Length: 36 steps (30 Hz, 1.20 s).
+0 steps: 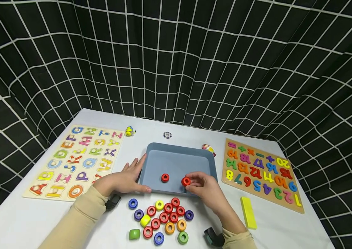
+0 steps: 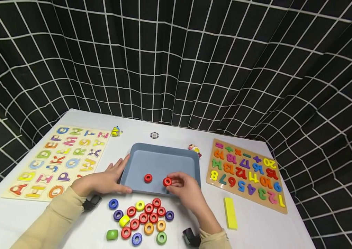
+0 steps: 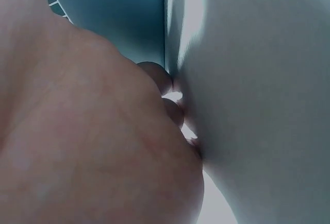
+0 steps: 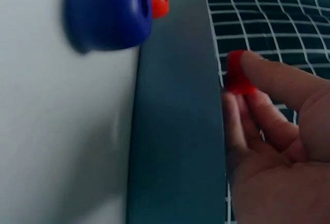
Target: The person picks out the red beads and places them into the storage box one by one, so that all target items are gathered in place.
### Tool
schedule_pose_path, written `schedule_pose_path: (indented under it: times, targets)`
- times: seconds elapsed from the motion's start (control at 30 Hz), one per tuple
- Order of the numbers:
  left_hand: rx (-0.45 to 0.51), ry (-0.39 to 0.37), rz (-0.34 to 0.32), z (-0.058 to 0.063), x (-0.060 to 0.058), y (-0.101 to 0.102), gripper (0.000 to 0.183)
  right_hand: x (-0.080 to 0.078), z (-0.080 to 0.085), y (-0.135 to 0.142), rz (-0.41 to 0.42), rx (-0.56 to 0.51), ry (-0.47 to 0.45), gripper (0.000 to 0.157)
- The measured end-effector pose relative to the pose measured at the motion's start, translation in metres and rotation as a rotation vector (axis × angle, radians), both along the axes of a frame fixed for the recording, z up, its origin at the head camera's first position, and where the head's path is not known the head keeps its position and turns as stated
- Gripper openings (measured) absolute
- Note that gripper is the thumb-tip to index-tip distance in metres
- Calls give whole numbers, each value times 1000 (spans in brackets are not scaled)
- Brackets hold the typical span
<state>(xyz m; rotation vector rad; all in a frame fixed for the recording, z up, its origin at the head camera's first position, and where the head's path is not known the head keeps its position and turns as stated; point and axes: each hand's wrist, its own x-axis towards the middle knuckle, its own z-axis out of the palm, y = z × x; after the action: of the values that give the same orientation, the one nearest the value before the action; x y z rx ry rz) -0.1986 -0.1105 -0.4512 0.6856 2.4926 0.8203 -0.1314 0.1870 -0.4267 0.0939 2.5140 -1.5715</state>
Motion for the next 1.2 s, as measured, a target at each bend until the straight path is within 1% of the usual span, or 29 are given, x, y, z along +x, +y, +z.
schedule_pose_path:
  times: [0.1,0.2,0.3,0.4,0.5,0.6,0.67,0.73,0.8,0.93,1.07,1.2]
  targets:
    - [-4,-3,-11,-1,0,4,129,-8,-5,-7,45,76,33,30]
    - [-8,-3,-14,-1,0,6,129,-13,-10,-10,87,154,71,31]
    - [-8,-3,-16,0,1,7,128,-13,-11,-11,67,204,88,31]
    - [-10,-6,-11,0,1,8,129,-9,-8,-11,16,175,90,28]
    - [-15,-7,-6,-1,1,7,129,-1,-4,-9,-22,81,81,23]
    - [-19,-8,-4,-2,0,7,129,13,0,-6,-18,0,66,20]
    - [-22,-5,-3,-2,0,6,129,23,1,-5,7,14,63,19]
    - [-24,-5,-1,-2,0,4,128,32,0,-4,59,62,64,17]
    - [-21,-7,1,-1,0,3,129,39,-3,-4,122,137,77,16]
    - [-15,-21,10,1,0,2,128,46,-9,-3,245,305,95,18]
    - [-13,-27,12,0,1,1,128,49,-8,-2,313,447,49,22]
    - [-11,-19,8,-1,0,0,128,49,-1,-4,346,534,-12,29]
